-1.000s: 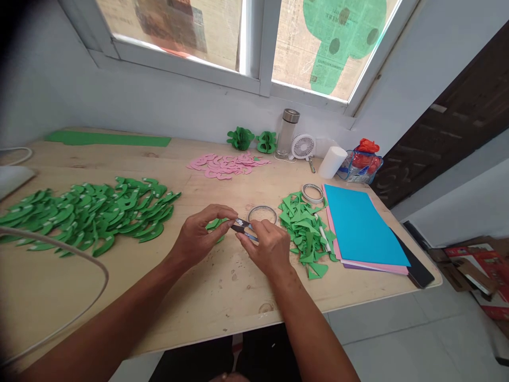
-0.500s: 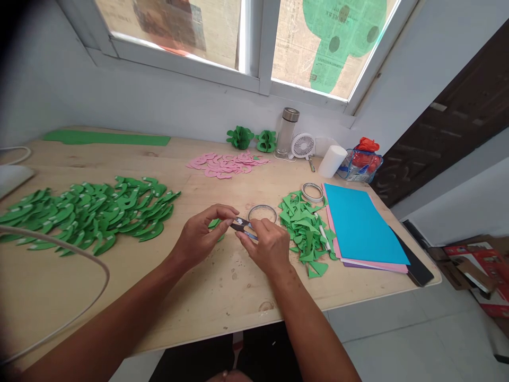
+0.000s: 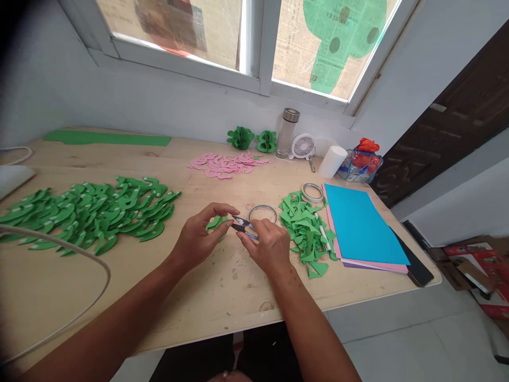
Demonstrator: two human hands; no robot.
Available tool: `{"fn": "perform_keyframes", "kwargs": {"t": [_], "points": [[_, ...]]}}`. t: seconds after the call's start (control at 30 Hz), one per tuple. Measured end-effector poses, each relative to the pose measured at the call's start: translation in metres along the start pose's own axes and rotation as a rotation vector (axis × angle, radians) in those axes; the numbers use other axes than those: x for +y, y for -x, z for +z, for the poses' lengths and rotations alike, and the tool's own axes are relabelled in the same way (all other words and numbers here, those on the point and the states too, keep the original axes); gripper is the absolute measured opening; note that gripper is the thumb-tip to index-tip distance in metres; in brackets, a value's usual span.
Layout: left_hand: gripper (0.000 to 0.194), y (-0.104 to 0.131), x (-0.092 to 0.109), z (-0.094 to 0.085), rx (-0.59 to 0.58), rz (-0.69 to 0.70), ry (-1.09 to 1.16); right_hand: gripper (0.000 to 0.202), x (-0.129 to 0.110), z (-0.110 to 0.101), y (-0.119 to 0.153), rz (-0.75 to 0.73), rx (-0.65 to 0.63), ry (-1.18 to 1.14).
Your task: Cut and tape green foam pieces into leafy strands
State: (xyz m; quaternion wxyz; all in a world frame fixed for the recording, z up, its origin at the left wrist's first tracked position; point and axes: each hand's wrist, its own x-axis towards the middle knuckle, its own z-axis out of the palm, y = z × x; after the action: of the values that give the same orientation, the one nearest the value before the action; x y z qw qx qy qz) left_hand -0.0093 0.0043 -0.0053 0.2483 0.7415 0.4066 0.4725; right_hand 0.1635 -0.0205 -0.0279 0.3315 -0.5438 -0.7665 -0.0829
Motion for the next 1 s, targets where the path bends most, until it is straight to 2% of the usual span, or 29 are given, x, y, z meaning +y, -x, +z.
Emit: {"fn": "perform_keyframes", "kwargs": {"t": [0.2,0.5,0.8,1.0], "points": [[0.021,0.0025,-0.0032,0.0056,0.036,0.211,-0.125,0.028,0.0005,0.0014,0.0004,0.010,-0.011,-0.021],[0.024,0.0025,-0.0037,0.0073,0.055,0.262,-0.146,0.028,0.0004,0.0013,0.0002,0.033,-0.023,-0.038],[0.031,0.0018,-0.0053,0.0094,0.043,0.269,-0.181,0.029,-0.0010,0.0015,0.0000,0.019,-0.040,-0.036],[0.039,0.0034,-0.0015,0.0039,0.009,0.093,-0.109,0.027,-0.0005,0.0015,0.0002,0.038,-0.028,-0.010]]}}
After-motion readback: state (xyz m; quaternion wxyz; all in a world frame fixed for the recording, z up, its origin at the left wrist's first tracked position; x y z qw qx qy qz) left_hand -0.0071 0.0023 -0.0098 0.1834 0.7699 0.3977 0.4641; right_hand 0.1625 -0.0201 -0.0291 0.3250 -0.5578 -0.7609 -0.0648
